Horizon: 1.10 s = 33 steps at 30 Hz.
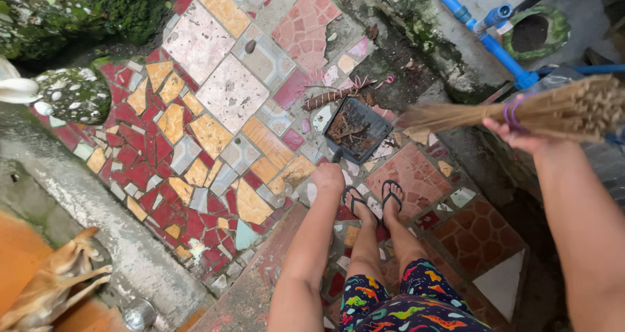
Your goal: The person trims dry vines from a plant using shears and then sweeps the debris into a dustpan with a broom.
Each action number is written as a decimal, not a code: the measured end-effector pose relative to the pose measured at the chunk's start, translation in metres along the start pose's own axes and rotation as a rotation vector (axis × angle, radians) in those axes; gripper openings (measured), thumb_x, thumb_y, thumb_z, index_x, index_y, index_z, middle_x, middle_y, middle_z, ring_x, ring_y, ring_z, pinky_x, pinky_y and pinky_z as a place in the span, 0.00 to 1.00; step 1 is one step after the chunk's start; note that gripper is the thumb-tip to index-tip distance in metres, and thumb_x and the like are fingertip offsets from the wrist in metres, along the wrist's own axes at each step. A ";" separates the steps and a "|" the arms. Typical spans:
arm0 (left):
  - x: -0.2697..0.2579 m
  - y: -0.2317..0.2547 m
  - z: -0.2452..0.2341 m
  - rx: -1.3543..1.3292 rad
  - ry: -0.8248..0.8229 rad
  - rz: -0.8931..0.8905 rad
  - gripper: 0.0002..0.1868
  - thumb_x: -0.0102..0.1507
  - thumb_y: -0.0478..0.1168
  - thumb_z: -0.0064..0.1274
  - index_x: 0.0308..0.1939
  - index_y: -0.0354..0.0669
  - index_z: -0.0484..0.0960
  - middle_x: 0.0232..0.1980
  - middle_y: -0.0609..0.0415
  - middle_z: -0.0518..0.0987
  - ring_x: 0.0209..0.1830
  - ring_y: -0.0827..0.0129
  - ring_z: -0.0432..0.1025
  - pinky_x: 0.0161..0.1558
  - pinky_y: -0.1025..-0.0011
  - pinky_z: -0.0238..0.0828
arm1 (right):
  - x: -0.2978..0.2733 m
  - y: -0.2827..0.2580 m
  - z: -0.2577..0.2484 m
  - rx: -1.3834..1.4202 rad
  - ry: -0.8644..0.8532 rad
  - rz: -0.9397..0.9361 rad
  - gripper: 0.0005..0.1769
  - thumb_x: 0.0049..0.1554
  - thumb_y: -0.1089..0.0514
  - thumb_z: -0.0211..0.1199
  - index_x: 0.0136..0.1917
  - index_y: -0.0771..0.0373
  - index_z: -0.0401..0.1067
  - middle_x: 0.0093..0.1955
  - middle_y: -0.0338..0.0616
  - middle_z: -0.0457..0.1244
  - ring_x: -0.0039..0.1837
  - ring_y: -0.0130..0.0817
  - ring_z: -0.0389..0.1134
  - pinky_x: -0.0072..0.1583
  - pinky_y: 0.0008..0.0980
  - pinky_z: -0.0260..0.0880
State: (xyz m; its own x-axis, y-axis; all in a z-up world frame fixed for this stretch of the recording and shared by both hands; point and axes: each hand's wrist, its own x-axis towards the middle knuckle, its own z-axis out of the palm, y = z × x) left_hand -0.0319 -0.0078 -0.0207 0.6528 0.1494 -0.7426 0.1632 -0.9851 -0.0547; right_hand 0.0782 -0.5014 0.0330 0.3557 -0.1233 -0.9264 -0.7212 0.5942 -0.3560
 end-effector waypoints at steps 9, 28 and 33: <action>0.013 0.003 -0.029 -0.019 0.021 0.035 0.14 0.67 0.38 0.47 0.50 0.48 0.88 0.55 0.49 0.84 0.57 0.59 0.79 0.51 0.62 0.78 | 0.067 -0.064 0.019 0.506 -0.248 -0.248 0.28 0.63 0.34 0.51 0.69 0.49 0.72 0.72 0.53 0.63 0.71 0.69 0.61 0.57 0.52 0.74; 0.035 0.093 -0.067 -0.024 -0.049 0.076 0.14 0.66 0.38 0.48 0.49 0.45 0.88 0.55 0.47 0.84 0.56 0.57 0.79 0.52 0.61 0.78 | 0.124 -0.108 0.039 -0.271 0.125 -0.608 0.29 0.59 0.62 0.74 0.64 0.65 0.58 0.51 0.48 0.70 0.38 0.38 0.74 0.34 0.32 0.72; 0.023 0.107 -0.048 -0.066 -0.096 0.034 0.15 0.65 0.38 0.48 0.51 0.44 0.87 0.57 0.46 0.83 0.57 0.56 0.78 0.52 0.61 0.78 | 0.128 -0.096 0.033 -0.356 0.099 -0.593 0.22 0.60 0.61 0.76 0.61 0.66 0.67 0.49 0.44 0.71 0.39 0.33 0.74 0.35 0.28 0.70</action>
State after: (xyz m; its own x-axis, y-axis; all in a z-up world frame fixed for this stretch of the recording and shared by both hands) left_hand 0.0365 -0.1061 -0.0114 0.5858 0.1044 -0.8037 0.1924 -0.9812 0.0128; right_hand 0.2122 -0.5481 -0.0476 0.7057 -0.4282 -0.5645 -0.5795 0.1094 -0.8076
